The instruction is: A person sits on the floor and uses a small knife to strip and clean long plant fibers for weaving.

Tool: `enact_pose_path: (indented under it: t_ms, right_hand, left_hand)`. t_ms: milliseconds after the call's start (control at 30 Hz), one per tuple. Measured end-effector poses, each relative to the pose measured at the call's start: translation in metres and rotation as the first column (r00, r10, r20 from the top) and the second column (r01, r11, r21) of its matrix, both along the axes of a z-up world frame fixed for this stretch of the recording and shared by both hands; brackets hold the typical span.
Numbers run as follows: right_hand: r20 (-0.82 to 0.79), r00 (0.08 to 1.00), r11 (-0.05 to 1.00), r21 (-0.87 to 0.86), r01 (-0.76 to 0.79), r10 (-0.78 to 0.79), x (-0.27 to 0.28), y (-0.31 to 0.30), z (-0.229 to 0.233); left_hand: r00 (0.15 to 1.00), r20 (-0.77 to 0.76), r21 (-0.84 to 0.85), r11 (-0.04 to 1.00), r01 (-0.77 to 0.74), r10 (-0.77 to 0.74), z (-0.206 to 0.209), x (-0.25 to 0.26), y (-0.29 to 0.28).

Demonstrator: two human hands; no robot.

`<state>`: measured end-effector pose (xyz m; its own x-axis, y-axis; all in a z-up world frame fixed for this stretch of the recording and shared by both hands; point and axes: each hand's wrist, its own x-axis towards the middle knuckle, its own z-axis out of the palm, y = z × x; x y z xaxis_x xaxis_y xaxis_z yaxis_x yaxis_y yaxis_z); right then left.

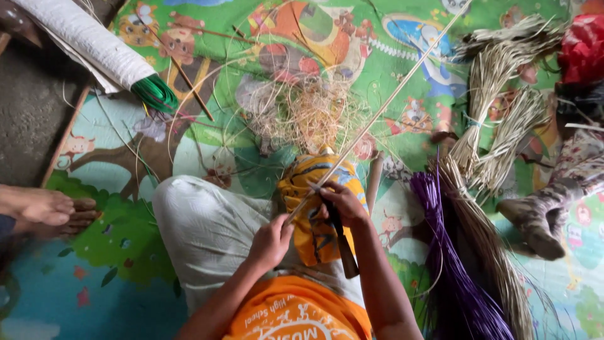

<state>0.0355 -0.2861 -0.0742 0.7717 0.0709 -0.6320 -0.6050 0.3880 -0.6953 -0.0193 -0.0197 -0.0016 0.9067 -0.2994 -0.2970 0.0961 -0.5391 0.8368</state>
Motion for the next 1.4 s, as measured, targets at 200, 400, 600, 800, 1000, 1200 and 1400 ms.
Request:
enact_pose_path:
  t_ms: [200,400,600,800,1000,1200,1400]
  right_hand:
    - [-0.041,0.998,0.999,-0.031,0.036,-0.037,0.008,0.020,0.044]
    - [-0.071,0.996,0.998,-0.039,0.051,-0.053,0.012,0.008,0.015]
    - [-0.084,0.993,0.996,-0.032,0.078,-0.080,0.014,0.010,0.019]
    - [-0.097,0.992,0.997,-0.018,0.075,-0.076,0.018,0.020,0.051]
    - [-0.115,0.991,0.997,0.012,0.075,-0.073,0.019,0.024,0.065]
    - [-0.118,0.991,0.998,0.012,0.066,-0.064,0.018,0.022,0.059]
    - [-0.111,0.987,0.990,0.065,0.124,-0.117,0.017,0.022,0.052]
  left_hand:
    - [0.985,-0.168,0.045,0.998,0.043,-0.034,0.013,0.010,0.001]
    - [0.972,-0.202,0.120,0.982,0.143,-0.117,0.030,0.010,0.031]
    - [0.986,-0.140,0.097,0.989,0.107,-0.093,0.036,-0.001,0.050]
    - [0.993,-0.100,0.095,0.993,0.072,-0.062,0.028,-0.004,0.038]
    - [0.985,0.040,0.351,0.925,0.143,-0.168,-0.007,-0.010,0.038]
    - [0.968,0.103,0.449,0.879,0.162,-0.231,-0.013,-0.014,0.039]
    - [0.956,0.126,0.425,0.885,0.190,-0.266,-0.012,-0.013,0.041]
